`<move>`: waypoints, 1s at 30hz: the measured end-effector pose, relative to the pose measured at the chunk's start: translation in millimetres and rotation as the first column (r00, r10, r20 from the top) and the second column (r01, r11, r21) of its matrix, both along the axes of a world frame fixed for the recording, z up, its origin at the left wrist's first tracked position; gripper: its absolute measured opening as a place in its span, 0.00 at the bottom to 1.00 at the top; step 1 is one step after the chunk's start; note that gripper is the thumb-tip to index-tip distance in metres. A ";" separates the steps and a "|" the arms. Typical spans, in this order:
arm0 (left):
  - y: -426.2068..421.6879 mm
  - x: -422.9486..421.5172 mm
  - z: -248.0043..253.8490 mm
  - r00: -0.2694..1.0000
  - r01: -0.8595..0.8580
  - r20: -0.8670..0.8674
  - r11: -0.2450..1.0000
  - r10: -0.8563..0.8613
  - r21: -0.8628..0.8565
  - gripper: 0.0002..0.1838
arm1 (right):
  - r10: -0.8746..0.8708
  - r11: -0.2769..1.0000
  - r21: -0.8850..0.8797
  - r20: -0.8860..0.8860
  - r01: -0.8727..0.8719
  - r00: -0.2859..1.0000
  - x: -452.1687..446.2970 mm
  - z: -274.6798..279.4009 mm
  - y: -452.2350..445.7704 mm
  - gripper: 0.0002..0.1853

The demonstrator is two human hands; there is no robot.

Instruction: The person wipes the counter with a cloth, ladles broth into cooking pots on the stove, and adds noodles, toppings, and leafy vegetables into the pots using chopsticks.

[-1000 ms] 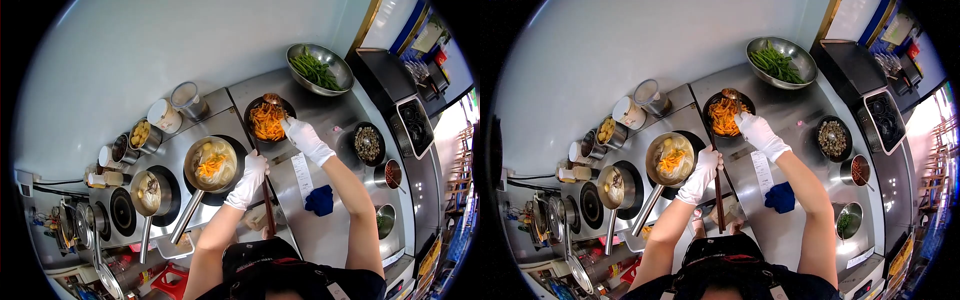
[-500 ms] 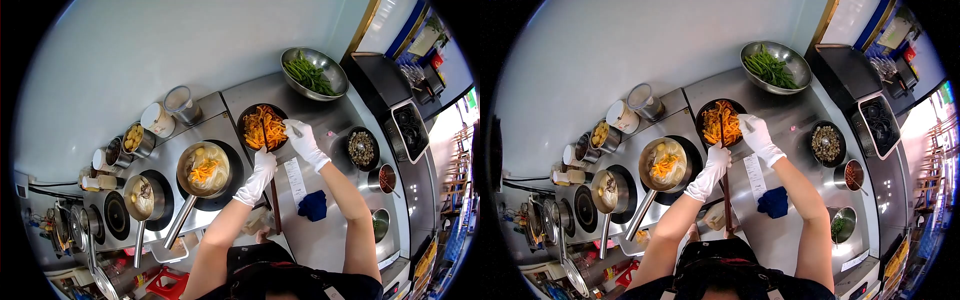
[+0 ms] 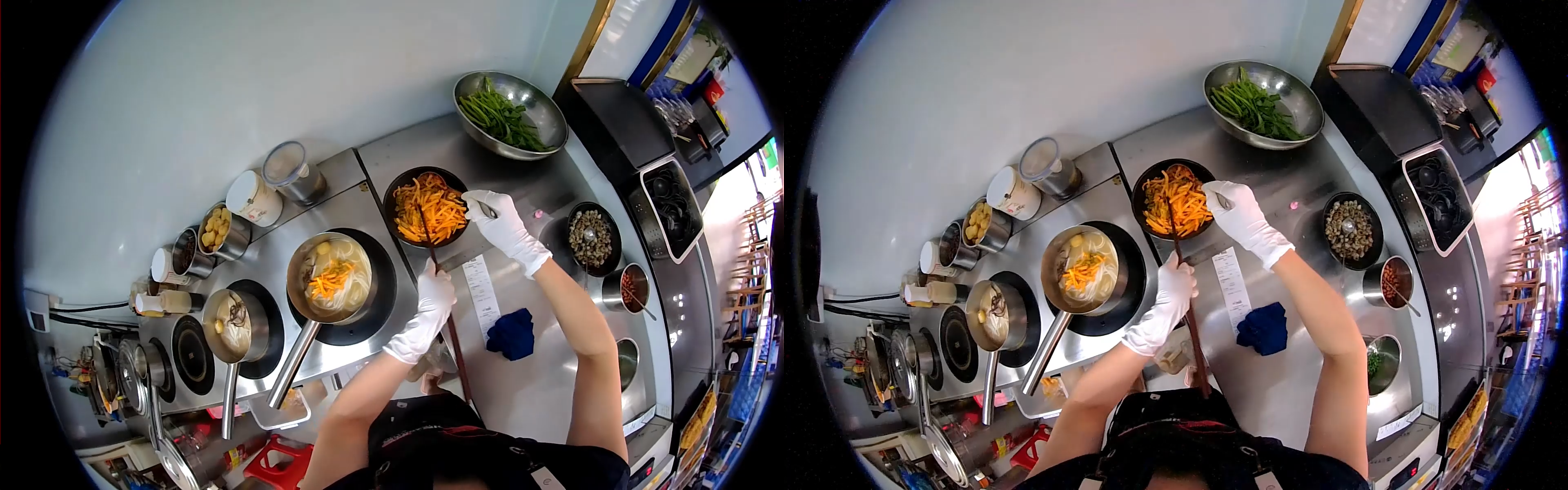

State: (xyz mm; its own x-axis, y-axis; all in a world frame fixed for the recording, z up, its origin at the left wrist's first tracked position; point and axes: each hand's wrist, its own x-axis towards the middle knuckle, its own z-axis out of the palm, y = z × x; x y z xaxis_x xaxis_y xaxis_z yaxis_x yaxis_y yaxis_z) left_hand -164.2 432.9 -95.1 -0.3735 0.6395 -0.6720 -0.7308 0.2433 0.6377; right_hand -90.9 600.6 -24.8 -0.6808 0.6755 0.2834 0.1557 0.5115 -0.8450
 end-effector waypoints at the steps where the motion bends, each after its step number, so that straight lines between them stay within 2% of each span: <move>1: 9.4 -3.2 -28.9 0.983 0.046 0.176 0.998 -0.052 0.040 0.21 | -0.030 0.993 -0.111 -0.034 0.026 0.999 -2.2 -5.3 -1.0 0.09; 2: 26.1 7.1 -21.8 0.915 -0.170 0.364 0.984 0.176 -0.047 0.20 | -0.061 0.974 -0.222 -0.064 0.046 0.996 -4.4 -8.3 -1.4 0.09; 5: 42.8 13.7 -64.6 0.868 -0.273 0.435 0.962 0.238 0.019 0.20 | -0.125 0.926 -0.365 -0.068 0.092 0.990 -5.9 -11.4 -2.6 0.09; 6: 47.0 13.2 -70.9 0.848 -0.297 0.467 0.955 0.252 0.023 0.20 | -0.116 0.945 -0.312 -0.044 0.096 0.992 -5.9 -13.0 -2.8 0.09; 8: 45.9 15.7 -78.6 0.960 -0.188 0.215 0.982 0.178 0.027 0.23 | -0.100 0.974 -0.205 0.003 0.099 0.995 -7.2 -14.7 -4.4 0.09; 9: 42.0 17.2 -76.6 0.995 -0.056 -0.085 0.998 0.055 -0.013 0.25 | -0.094 0.989 -0.116 0.027 0.096 0.995 -8.6 -15.1 -7.1 0.09; 11: 42.5 9.1 -91.9 0.920 0.077 -0.382 0.996 -0.090 -0.049 0.26 | -0.087 0.994 0.070 0.076 0.082 0.993 -11.2 -14.1 -11.5 0.09; 12: 50.4 -2.9 -144.2 0.914 0.095 -0.395 0.995 -0.091 -0.008 0.25 | -0.116 0.992 -0.050 0.005 0.116 0.993 -12.1 -14.6 -11.5 0.08; 14: 53.8 -14.3 -140.0 0.836 0.139 -0.524 0.986 -0.164 -0.087 0.24 | -0.190 0.946 -0.288 -0.122 0.148 0.974 -15.3 -16.8 -10.0 0.07; 15: 49.2 -13.9 -78.0 0.744 0.148 -0.620 0.966 -0.250 -0.212 0.25 | -0.229 0.884 -0.441 -0.117 0.157 0.966 -16.0 -12.3 -7.4 0.07; 16: 46.2 -13.3 -40.9 0.637 0.139 -0.691 0.932 -0.342 -0.334 0.26 | -0.248 0.862 -0.477 -0.104 0.171 0.963 -14.7 -6.8 -4.4 0.08; 17: 50.5 -20.3 -80.3 0.669 0.145 -0.679 0.949 -0.302 -0.279 0.26 | -0.261 0.835 -0.521 -0.096 0.175 0.961 -13.9 -3.4 -0.3 0.08; 18: 50.6 -26.5 -71.4 0.702 0.148 -0.663 0.963 -0.262 -0.224 0.26 | -0.274 0.805 -0.565 -0.087 0.179 0.958 -13.1 -1.6 4.5 0.08; 21: 21.6 -31.4 -30.2 0.622 0.154 -0.707 0.938 -0.337 -0.312 0.26 | -0.324 0.703 -0.683 -0.059 0.199 0.944 -13.2 -2.7 20.3 0.08; 22: 14.7 -33.9 -19.9 0.638 0.165 -0.691 0.937 -0.339 -0.307 0.26 | -0.324 0.699 -0.688 -0.060 0.196 0.944 -12.3 -3.2 24.3 0.08; 24: 3.6 -41.9 -12.4 0.643 0.199 -0.675 0.930 -0.361 -0.308 0.27 | -0.321 0.693 -0.696 -0.064 0.188 0.945 -12.9 1.9 28.2 0.08; 27: -11.5 -50.4 -9.0 0.614 0.261 -0.675 0.912 -0.410 -0.317 0.28 | -0.236 0.777 -0.604 -0.023 0.175 0.971 -13.4 4.5 28.9 0.09; 30: -32.7 -35.7 -9.6 0.520 0.237 -0.768 0.927 -0.375 -0.292 0.26 | -0.179 0.821 -0.549 0.008 0.154 0.984 -9.0 3.7 31.9 0.09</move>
State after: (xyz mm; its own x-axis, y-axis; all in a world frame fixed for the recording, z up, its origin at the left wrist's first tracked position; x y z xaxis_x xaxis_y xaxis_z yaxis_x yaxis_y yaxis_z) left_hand -199.9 400.2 -104.7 -0.5943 0.7527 -0.2832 0.2013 0.4802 0.8538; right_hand -99.9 632.4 -21.1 -0.5398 0.8301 -0.1396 0.1547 -0.0652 -0.9858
